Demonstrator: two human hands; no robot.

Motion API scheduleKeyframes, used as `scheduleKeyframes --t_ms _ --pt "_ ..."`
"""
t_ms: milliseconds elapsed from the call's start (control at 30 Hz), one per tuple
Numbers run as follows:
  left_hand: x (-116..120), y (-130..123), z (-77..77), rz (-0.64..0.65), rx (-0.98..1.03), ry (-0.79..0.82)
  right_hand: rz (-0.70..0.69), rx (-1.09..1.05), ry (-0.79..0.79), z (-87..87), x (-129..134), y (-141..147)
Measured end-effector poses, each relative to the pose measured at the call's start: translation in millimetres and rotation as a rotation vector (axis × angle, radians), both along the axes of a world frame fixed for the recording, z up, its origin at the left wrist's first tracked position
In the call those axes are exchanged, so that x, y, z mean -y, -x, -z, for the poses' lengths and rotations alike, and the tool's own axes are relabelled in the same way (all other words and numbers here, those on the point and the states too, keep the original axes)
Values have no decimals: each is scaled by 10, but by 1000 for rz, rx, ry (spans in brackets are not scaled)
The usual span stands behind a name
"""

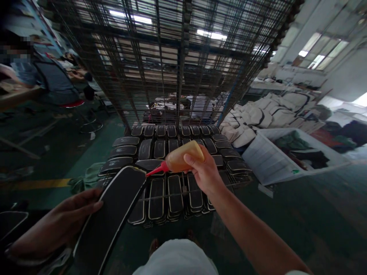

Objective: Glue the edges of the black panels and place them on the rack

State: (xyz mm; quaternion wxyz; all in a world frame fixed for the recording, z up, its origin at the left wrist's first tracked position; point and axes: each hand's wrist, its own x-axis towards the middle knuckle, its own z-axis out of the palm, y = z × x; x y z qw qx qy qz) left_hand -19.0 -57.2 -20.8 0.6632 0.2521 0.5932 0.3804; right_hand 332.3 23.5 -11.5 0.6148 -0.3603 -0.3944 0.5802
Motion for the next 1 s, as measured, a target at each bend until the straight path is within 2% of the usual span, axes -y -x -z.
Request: scheduleKeyframes --t_ms 100,467,833,1000 --pt "-4 -52 51 -71 23 -2 45 -9 32 28 -17 43" --pt "-57 -126 177 -165 100 -24 -15 2 51 165 201 174" --pt "-76 -201 192 -196 73 -36 -135 31 27 278 486 227" --pt "-87 -221 159 -202 70 -43 -192 74 -28 404 599 198"
